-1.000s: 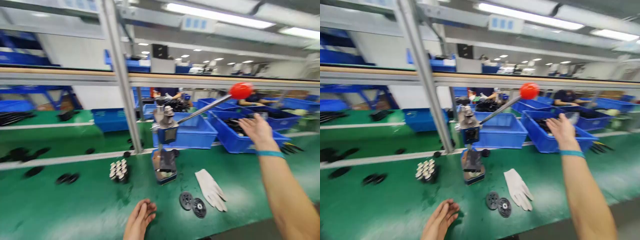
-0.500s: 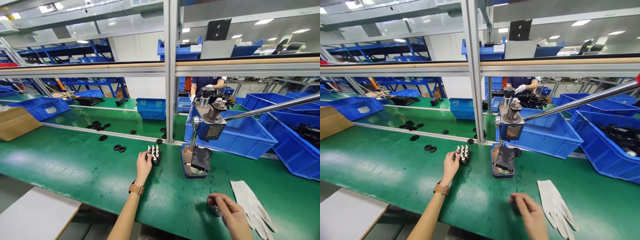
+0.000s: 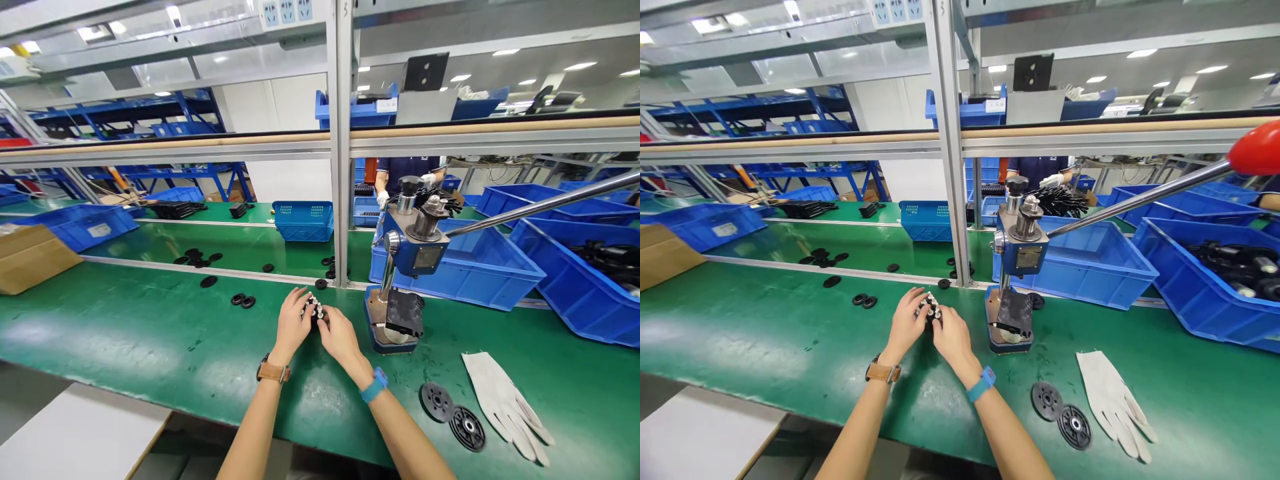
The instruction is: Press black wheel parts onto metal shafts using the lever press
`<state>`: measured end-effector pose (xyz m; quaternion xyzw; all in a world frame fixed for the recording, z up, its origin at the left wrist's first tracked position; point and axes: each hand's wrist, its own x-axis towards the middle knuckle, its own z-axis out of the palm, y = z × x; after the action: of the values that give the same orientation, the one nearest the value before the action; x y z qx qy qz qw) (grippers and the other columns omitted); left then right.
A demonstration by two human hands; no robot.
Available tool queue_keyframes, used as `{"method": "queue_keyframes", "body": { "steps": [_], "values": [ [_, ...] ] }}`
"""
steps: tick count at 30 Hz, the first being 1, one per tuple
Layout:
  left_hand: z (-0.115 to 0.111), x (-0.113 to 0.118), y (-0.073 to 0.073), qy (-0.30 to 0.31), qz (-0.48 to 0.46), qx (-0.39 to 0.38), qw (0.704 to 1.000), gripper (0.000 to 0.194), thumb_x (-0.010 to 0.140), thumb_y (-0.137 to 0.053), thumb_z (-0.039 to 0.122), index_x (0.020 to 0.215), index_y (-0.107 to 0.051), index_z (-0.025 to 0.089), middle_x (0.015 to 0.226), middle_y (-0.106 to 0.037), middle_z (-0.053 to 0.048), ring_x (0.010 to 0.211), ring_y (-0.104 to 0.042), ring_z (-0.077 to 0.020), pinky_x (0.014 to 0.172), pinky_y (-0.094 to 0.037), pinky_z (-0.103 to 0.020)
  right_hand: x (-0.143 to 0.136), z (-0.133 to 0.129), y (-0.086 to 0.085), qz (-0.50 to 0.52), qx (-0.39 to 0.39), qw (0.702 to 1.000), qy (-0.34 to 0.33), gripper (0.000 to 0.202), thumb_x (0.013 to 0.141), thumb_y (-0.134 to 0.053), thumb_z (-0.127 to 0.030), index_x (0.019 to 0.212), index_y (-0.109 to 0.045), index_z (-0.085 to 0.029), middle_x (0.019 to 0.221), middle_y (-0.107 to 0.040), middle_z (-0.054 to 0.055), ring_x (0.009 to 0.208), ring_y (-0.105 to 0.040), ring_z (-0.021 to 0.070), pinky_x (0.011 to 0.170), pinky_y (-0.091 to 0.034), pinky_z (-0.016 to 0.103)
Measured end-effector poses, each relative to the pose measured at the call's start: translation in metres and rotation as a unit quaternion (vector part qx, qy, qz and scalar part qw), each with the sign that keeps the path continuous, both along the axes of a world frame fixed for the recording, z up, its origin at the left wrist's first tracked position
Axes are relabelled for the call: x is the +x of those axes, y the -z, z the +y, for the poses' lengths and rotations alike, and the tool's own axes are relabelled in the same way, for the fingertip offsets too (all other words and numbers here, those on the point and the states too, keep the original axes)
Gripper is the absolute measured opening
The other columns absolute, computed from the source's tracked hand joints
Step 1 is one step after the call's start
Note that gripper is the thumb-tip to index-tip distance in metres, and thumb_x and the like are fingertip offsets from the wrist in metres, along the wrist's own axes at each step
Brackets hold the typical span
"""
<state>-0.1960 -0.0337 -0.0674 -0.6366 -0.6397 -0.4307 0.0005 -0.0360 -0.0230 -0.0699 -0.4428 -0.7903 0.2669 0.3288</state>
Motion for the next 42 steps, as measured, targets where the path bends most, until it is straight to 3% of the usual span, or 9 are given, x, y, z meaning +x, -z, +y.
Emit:
{"method": "queue_keyframes", "body": {
  "steps": [3,7,17,21,24,26,29,34,42],
  "values": [
    [0.017,0.001,0.004,0.059,0.072,-0.032,0.995,0.035,0.098,-0.046,0.021,0.117,-0.075,0.018,0.136,-0.071,-0.013,0.143,-0.052,-0.0330,0.118,-0.043,-0.057,-0.017,0.015,0.001,-0.027,0.018,0.999,0.017,0.016,0.101,-0.049,-0.016,0.105,-0.064,-0.017,0.102,-0.071,0.010,0.087,-0.069,0.0207,0.075,-0.048,0.028],
    [0.023,0.003,0.011,0.050,0.088,-0.048,0.994,0.038,0.099,-0.044,0.020,0.121,-0.074,0.019,0.129,-0.075,-0.012,0.135,-0.060,-0.0326,0.112,-0.048,-0.057,-0.015,0.013,0.008,-0.034,0.033,0.999,0.006,0.010,0.100,-0.050,-0.014,0.099,-0.059,-0.018,0.096,-0.069,0.008,0.082,-0.067,0.0196,0.071,-0.043,0.027],
    [0.021,0.007,0.002,0.064,0.056,-0.057,0.995,0.038,0.097,-0.042,0.024,0.117,-0.074,0.017,0.127,-0.075,-0.015,0.141,-0.053,-0.0361,0.117,-0.039,-0.059,0.046,-0.044,0.014,0.078,0.001,0.995,0.069,0.017,0.102,-0.044,-0.024,0.094,-0.059,-0.019,0.095,-0.069,0.009,0.089,-0.067,0.0209,0.082,-0.049,0.031],
    [-0.011,0.041,-0.003,0.081,-0.059,-0.002,0.995,0.040,0.099,-0.046,0.040,0.122,-0.071,0.019,0.134,-0.070,-0.014,0.139,-0.053,-0.0344,0.121,-0.035,-0.054,0.092,-0.073,0.007,0.132,-0.037,0.986,0.099,0.016,0.100,-0.050,-0.030,0.091,-0.058,-0.021,0.080,-0.067,0.001,0.071,-0.063,0.0141,0.067,-0.049,0.025],
    [-0.057,0.084,-0.007,0.246,-0.178,-0.160,0.939,0.040,0.100,-0.047,0.045,0.117,-0.074,0.021,0.107,-0.078,-0.011,0.100,-0.072,-0.0283,0.092,-0.053,-0.037,0.126,-0.094,0.009,0.269,-0.121,0.948,0.120,0.020,0.098,-0.055,-0.039,0.091,-0.057,-0.021,0.072,-0.060,-0.002,0.061,-0.057,0.0118,0.057,-0.045,0.023],
    [-0.082,0.112,-0.011,0.310,-0.207,-0.251,0.893,0.033,0.098,-0.055,0.045,0.108,-0.077,0.023,0.089,-0.078,-0.008,0.081,-0.070,-0.0251,0.077,-0.050,-0.031,0.145,-0.104,0.012,0.354,-0.176,0.910,0.121,0.027,0.096,-0.061,-0.046,0.091,-0.056,-0.021,0.070,-0.056,-0.004,0.058,-0.055,0.0107,0.053,-0.044,0.022],
    [-0.102,0.139,-0.018,0.306,-0.164,-0.279,0.895,0.022,0.097,-0.059,0.040,0.102,-0.074,0.024,0.083,-0.075,-0.005,0.075,-0.066,-0.0235,0.071,-0.043,-0.029,0.168,-0.115,0.013,0.384,-0.217,0.891,0.105,0.031,0.094,-0.067,-0.050,0.093,-0.058,-0.020,0.077,-0.060,-0.002,0.063,-0.059,0.0109,0.057,-0.048,0.022],
    [-0.110,0.145,-0.025,0.321,-0.031,-0.264,0.909,0.020,0.103,-0.048,0.036,0.111,-0.064,0.024,0.094,-0.074,-0.003,0.083,-0.068,-0.0243,0.072,-0.042,-0.032,0.195,-0.123,0.009,0.300,-0.217,0.928,0.052,0.035,0.087,-0.078,-0.042,0.114,-0.069,-0.022,0.105,-0.071,0.005,0.095,-0.069,0.0179,0.087,-0.056,0.029],
    [-0.121,0.149,-0.033,0.332,0.044,-0.236,0.912,0.016,0.105,-0.050,0.034,0.110,-0.061,0.024,0.094,-0.075,-0.003,0.082,-0.070,-0.0241,0.070,-0.040,-0.032,0.202,-0.123,0.011,0.311,-0.238,0.920,0.000,0.035,0.086,-0.081,-0.042,0.115,-0.075,-0.022,0.097,-0.075,0.004,0.084,-0.069,0.0155,0.077,-0.056,0.026]
  ]
}}
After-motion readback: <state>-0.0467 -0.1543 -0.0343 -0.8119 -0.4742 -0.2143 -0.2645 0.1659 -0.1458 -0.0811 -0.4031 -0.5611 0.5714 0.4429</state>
